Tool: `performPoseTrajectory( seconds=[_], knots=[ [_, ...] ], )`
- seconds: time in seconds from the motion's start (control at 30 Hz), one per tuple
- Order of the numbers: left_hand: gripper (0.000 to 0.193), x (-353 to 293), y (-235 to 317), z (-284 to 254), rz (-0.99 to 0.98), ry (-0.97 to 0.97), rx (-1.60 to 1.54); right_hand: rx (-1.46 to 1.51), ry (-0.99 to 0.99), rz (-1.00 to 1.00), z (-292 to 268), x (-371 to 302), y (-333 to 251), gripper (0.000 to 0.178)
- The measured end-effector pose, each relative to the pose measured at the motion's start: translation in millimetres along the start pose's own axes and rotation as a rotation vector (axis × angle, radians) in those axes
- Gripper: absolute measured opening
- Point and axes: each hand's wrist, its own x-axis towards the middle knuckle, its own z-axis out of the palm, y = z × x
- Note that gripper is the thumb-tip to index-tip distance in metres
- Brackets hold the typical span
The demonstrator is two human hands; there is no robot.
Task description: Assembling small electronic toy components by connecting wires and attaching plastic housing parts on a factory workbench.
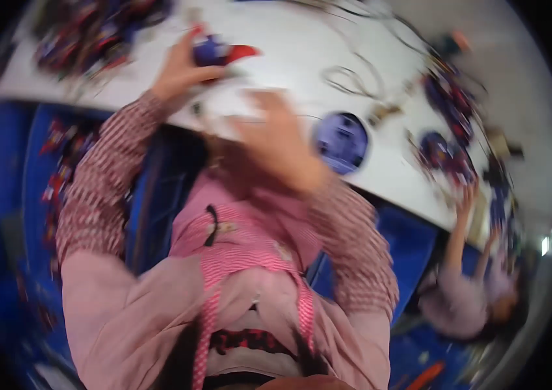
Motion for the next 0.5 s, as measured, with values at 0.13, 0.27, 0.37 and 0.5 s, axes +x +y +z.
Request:
performPoseTrajectory(
  seconds=[0.13, 0.27, 0.37, 0.5],
  knots=[
    [0.06, -0.7, 5.5, 3.8, 0.101, -0.01, -0.131, 0.046, -0.003, 0.137, 73.6, 42.5, -23.3, 0.035],
    [0.052, 5.9, 8.0, 9.1, -0.132, 0.024, -0.28, -0.009, -0.088, 0.222, 76.5, 40.7, -16.7, 0.027],
    [0.046, 2.2, 6.3, 4.8, -0.129, 0.051, -0.43, 0.26, 0.034, 0.224, 37.9, 30.3, -13.3, 0.021],
    [0.041, -16.6, 42.4, 28.7, -0.15, -0.171, -0.835, 0.576, 0.115, 0.502, -47.9, 3.8, -20.1, 0.014]
  ],
)
